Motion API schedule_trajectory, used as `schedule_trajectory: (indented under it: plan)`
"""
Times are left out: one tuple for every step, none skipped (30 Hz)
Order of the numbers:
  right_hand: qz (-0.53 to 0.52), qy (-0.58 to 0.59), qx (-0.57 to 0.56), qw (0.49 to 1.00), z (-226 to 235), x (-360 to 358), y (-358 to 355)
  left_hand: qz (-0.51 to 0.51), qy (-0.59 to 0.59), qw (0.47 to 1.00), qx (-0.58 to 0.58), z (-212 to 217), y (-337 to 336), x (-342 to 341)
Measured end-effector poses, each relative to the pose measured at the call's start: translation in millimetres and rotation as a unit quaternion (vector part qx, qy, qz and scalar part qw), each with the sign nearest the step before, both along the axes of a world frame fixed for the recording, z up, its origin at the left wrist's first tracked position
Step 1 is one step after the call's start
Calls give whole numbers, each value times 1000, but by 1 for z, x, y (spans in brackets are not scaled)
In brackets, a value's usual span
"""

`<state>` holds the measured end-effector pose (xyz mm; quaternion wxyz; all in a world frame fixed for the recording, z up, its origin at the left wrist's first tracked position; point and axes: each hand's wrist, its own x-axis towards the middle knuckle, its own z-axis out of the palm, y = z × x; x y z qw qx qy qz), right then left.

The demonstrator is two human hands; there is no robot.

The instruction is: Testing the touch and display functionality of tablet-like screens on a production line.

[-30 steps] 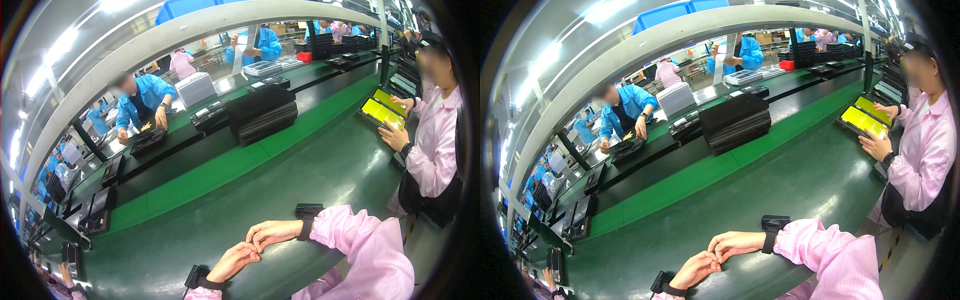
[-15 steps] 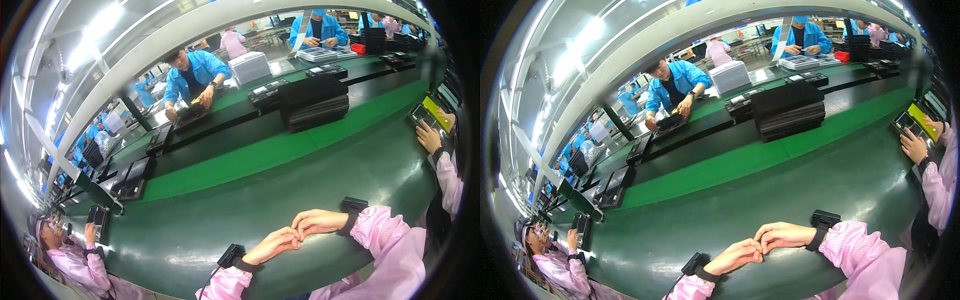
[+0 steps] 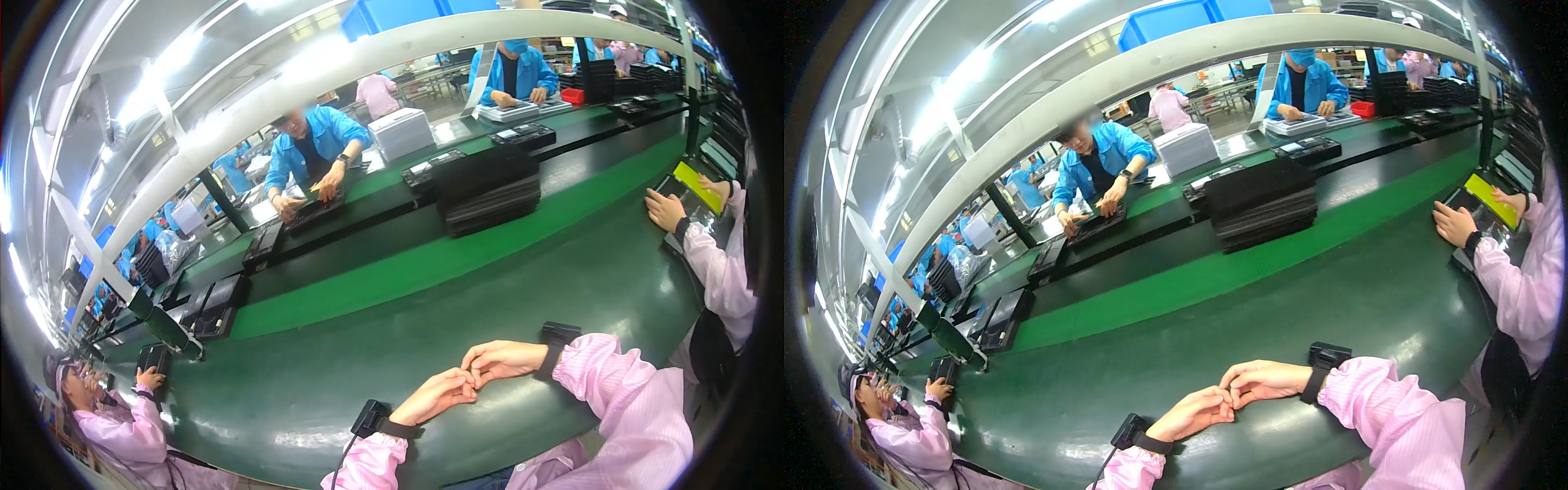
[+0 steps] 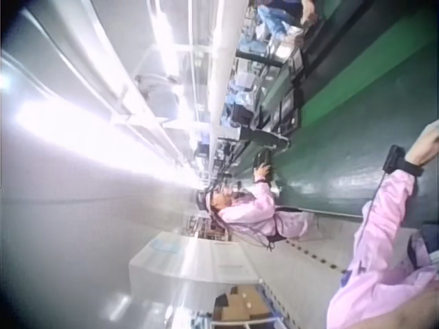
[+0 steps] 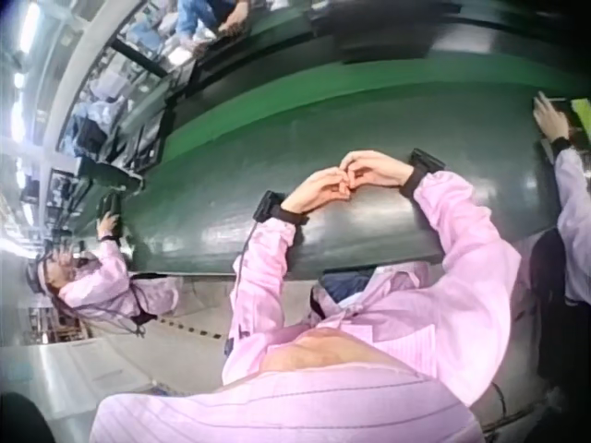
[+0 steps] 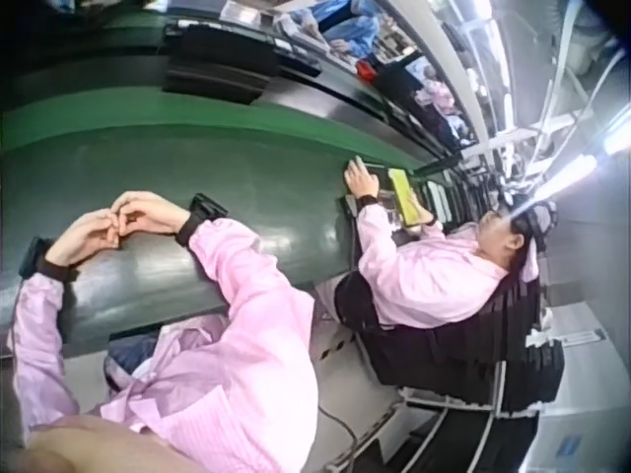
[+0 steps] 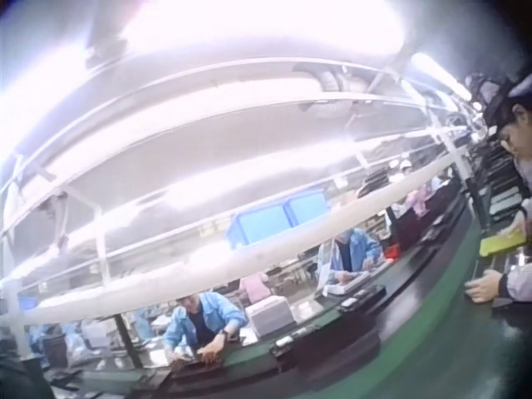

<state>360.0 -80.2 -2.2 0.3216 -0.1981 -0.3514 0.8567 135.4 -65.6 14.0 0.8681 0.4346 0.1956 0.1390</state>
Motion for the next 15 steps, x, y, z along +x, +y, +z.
schedule_trajectory:
  plan:
    - [-1, -2, 5, 1000, 0, 0, 0, 13, -6, 1000, -1, 0, -1, 1]
    - [-6, 5, 22, 1000, 0, -1, 0, 33, -7, 999, -2, 0, -3, 2]
    - [-6, 11, 25, 1000, 0, -1, 0, 12, -6, 1000, 1, 1, -6, 3]
    - [-10, 16, 23, 1000, 1, -2, -1, 51, 3, 998, 38, 5, -11, 5]
    - [-13, 20, 18, 1000, 1, -4, -1, 92, 26, 993, 73, 11, -17, 7]
    - [-18, 17, 27, 999, 2, -5, -3, 96, 67, 986, 122, 20, -23, 9]
    - [-22, 10, 33, 999, 4, -6, -3, 77, 110, 955, 264, 33, -28, 10]
    - [-27, -4, 30, 999, 5, -7, -4, 61, 71, 952, 291, 47, -36, 12]
    - [-44, -18, 24, 999, 6, -8, -4, 39, 95, 951, 293, 63, -45, 16]
    - [-24, -19, 35, 999, 7, -7, -4, 24, 53, 921, 384, 81, -53, 18]
    - [-7, -36, 36, 999, 8, -7, -4, -14, 24, 903, 428, 101, -59, 18]
    - [13, -18, 45, 999, 9, -6, -3, -40, -2, 889, 456, 120, -65, 19]
    - [12, -23, 40, 999, 10, -5, -3, -66, -28, 871, 485, 138, -70, 20]
    - [17, -28, 36, 999, 11, -5, -3, 7, -85, 820, 566, 153, -77, 22]
    - [23, -30, 32, 999, 12, -5, -3, 80, -140, 754, 637, 164, -81, 26]
